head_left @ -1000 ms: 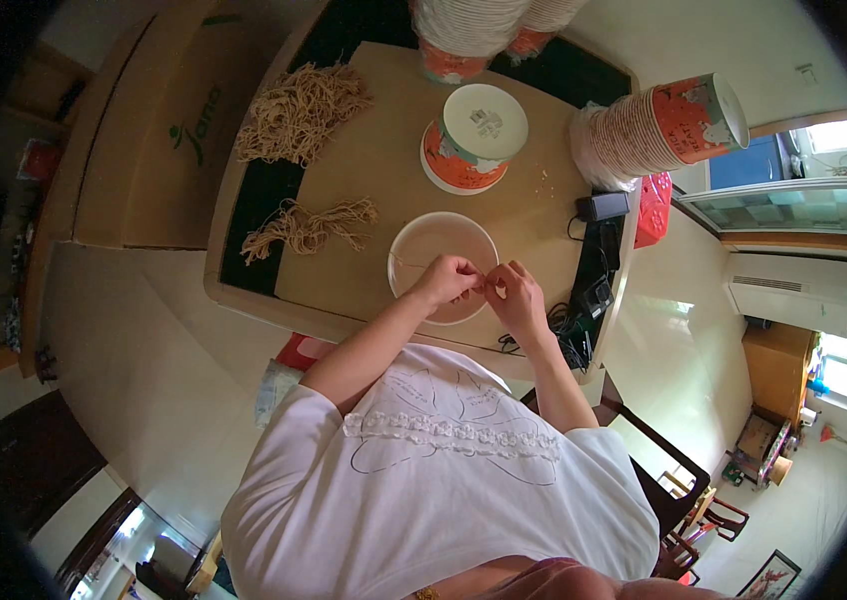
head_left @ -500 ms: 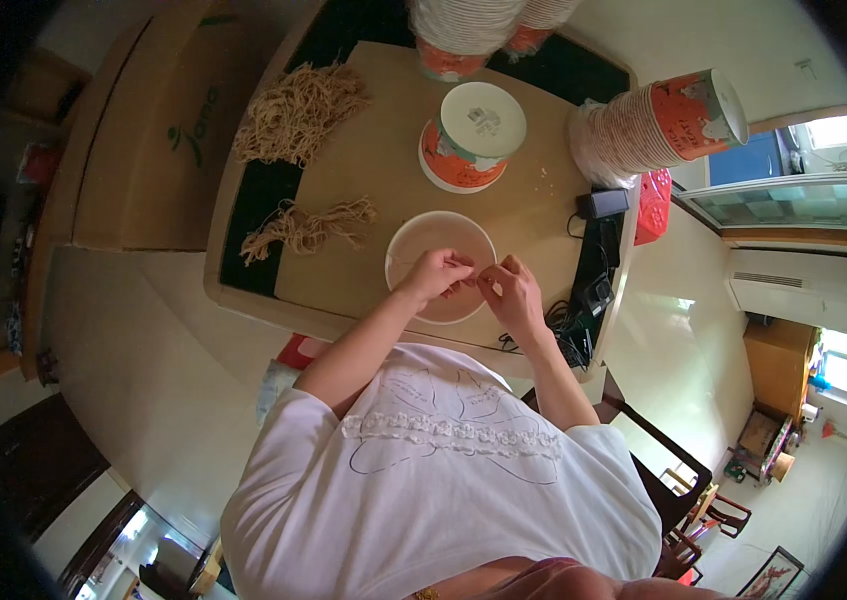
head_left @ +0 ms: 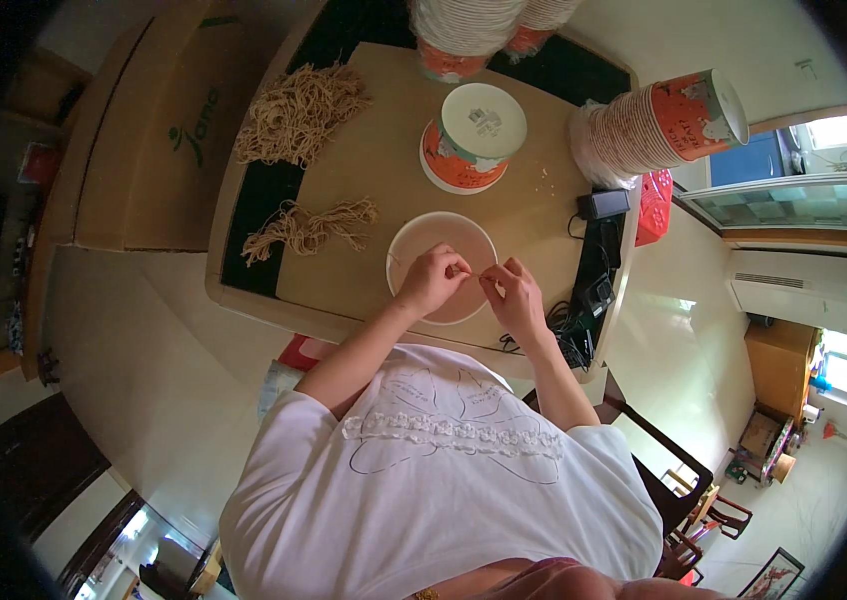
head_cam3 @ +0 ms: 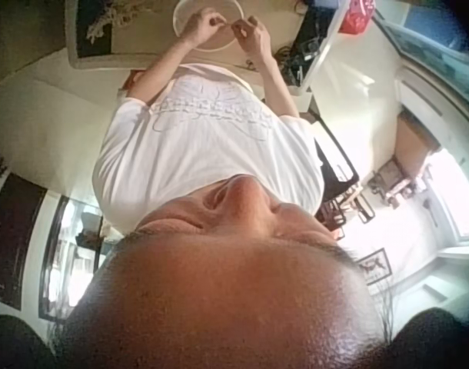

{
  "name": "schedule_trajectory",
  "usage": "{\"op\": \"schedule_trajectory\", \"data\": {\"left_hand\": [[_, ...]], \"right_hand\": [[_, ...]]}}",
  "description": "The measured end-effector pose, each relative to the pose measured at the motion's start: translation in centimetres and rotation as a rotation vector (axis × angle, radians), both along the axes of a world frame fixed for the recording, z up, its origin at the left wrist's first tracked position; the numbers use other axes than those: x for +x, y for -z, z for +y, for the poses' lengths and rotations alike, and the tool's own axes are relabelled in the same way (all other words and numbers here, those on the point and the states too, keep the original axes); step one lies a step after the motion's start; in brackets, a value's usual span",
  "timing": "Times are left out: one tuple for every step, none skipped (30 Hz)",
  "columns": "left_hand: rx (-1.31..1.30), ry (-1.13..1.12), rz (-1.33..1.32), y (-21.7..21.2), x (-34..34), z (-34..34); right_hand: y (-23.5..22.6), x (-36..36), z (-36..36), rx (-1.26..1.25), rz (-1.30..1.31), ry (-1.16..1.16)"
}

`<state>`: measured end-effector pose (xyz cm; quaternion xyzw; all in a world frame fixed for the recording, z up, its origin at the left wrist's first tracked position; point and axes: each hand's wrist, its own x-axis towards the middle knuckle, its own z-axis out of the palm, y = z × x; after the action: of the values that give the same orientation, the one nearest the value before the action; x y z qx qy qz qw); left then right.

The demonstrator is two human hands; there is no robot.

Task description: Picking up dried noodles and placing them into paper cups for packaging.

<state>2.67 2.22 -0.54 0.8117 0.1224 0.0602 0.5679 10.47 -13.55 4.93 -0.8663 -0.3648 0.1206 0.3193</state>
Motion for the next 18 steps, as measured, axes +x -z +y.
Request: {"op": "schedule_trajectory", "data": {"left_hand": [[0.000,0.002,0.000,-0.7,0.1,0.0],[-0.030,-0.021,-0.016,-1.6,0.2,0.0],[-0.061,-0.044,-0.031,-2.2,0.4,-0.1],[-0.060,-0.046,-0.028,-2.2,0.4,-0.2],[0.003,-0.039,-0.047,-2.2,0.4,-0.3],[0.066,-0.031,-0.065,-2.2,0.4,-0.4],[0.067,-0.032,-0.065,-1.9,0.4,-0.4],[0.125,-0.029,-0.106,-1.4,0.4,-0.3],[0.183,-0.025,-0.147,-1.1,0.4,-0.2],[0.183,-0.025,-0.146,-1.0,0.4,-0.2],[0.170,-0.034,-0.130,-1.0,0.4,-0.2],[0.158,-0.043,-0.113,-1.0,0.4,-0.2],[0.158,-0.044,-0.112,-1.0,0.4,-0.2],[0.114,-0.064,-0.074,-1.1,0.5,-0.3],[0.069,-0.084,-0.035,-1.1,0.5,-0.3],[0.069,-0.084,-0.034,-1.2,0.6,-0.4],[0.061,-0.101,-0.029,-1.3,0.6,-0.5],[0.054,-0.119,-0.023,-1.4,0.6,-0.6]], "right_hand": [[0.1,0.0,-0.1,0.000,-0.004,-0.002],[0.2,0.1,-0.2,-0.001,-0.007,-0.004],[0.2,0.1,-0.3,0.000,-0.008,-0.002],[0.2,0.1,-0.2,0.004,-0.001,-0.008],[0.2,0.1,-0.2,0.008,0.006,-0.013],[0.2,0.1,-0.1,0.008,0.009,-0.015],[0.3,0.1,-0.1,0.015,0.008,-0.013],[0.3,0.1,-0.1,0.022,0.008,-0.010],[0.4,0.1,-0.1,0.022,0.008,-0.011],[0.5,0.1,-0.1,0.010,0.005,-0.011],[0.5,0.1,-0.1,-0.002,0.001,-0.012],[0.5,0.1,-0.1,-0.002,0.002,-0.012],[0.4,0.1,-0.2,-0.004,0.001,-0.018],[0.4,0.1,-0.1,-0.007,0.001,-0.024],[0.4,0.2,-0.1,-0.006,0.001,-0.024],[0.3,0.2,-0.1,0.003,-0.003,-0.031],[0.3,0.2,0.0,0.012,-0.007,-0.038],[0.3,0.2,0.0,0.012,-0.006,-0.038]]}}
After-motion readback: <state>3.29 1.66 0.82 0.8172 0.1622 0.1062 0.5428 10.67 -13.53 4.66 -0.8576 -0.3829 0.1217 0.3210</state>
